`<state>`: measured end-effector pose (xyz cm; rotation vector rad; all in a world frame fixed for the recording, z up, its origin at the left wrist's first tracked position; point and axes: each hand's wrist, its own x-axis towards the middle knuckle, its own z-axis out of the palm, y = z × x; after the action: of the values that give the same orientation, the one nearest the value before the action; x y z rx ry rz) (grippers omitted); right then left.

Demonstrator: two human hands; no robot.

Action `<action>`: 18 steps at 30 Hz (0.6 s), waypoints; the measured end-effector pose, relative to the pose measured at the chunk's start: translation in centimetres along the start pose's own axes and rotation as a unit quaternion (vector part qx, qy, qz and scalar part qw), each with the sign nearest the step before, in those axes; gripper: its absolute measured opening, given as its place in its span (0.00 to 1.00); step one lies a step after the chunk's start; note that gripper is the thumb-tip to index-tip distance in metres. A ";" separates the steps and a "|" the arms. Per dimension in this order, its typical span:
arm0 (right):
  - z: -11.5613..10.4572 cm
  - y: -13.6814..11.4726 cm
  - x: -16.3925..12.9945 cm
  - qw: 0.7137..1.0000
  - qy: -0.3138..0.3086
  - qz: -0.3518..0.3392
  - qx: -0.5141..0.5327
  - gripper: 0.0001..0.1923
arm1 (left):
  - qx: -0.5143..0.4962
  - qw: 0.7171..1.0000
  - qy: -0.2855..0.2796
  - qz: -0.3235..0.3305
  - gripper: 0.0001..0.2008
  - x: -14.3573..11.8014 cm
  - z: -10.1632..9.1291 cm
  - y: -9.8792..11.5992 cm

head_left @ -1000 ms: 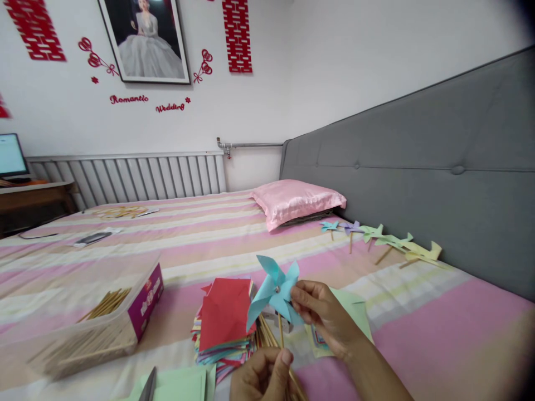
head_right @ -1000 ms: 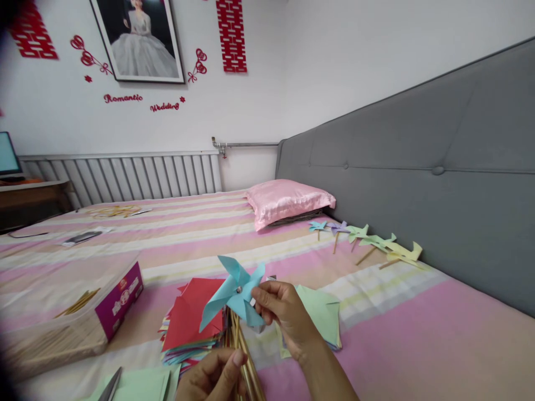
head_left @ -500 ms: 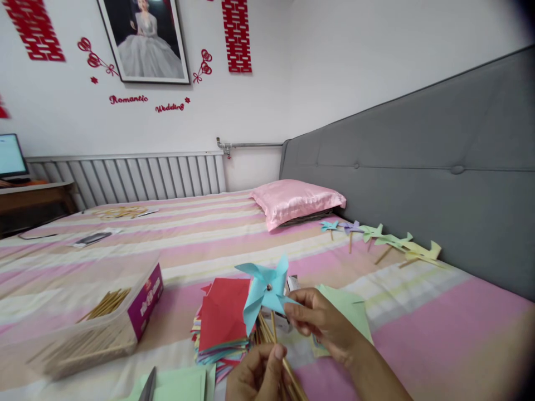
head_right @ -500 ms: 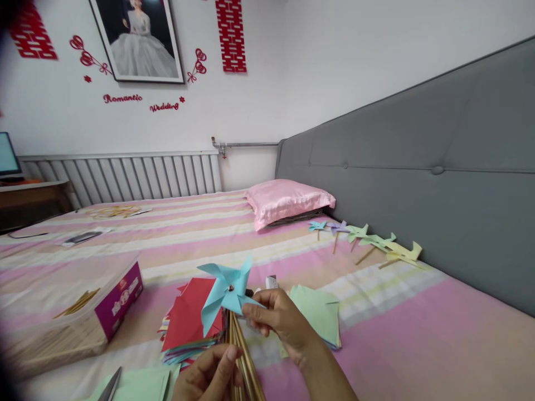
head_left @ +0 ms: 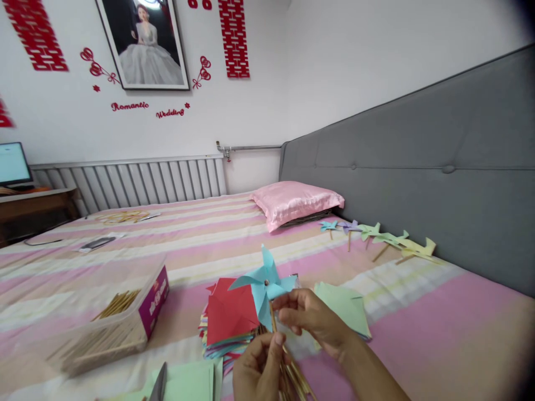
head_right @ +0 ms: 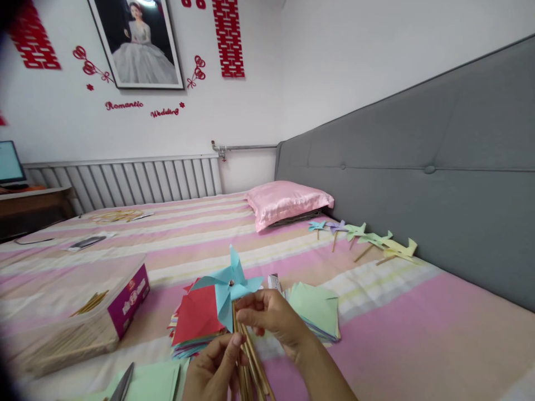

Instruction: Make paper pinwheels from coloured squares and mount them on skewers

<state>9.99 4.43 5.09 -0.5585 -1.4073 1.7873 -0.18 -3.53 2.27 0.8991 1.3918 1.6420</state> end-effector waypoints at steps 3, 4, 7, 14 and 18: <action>1.4 0.8 -0.4 1.000 0.016 -0.001 -0.027 0.15 | 0.018 0.999 -0.012 0.031 0.15 -0.1 -0.4 0.6; 1.8 1.2 -0.6 0.999 0.034 -0.009 -0.034 0.16 | 0.033 0.999 -0.022 0.036 0.15 -0.1 -0.5 0.8; 2.4 2.4 -1.5 0.992 0.108 -0.035 -0.056 0.18 | 0.085 0.993 -0.052 0.060 0.13 -0.4 -0.5 1.1; 2.5 3.6 -4.3 0.924 0.341 -0.132 -0.111 0.17 | 0.137 0.984 -0.043 0.104 0.16 -1.3 1.0 0.8; 1.4 3.4 -4.9 0.886 0.413 -0.167 -0.128 0.18 | 0.181 0.969 0.044 0.162 0.15 -2.7 0.6 2.0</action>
<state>10.81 -0.56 1.70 -0.9981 -1.0318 0.8965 1.29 -5.87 4.22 1.3370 1.7108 1.7079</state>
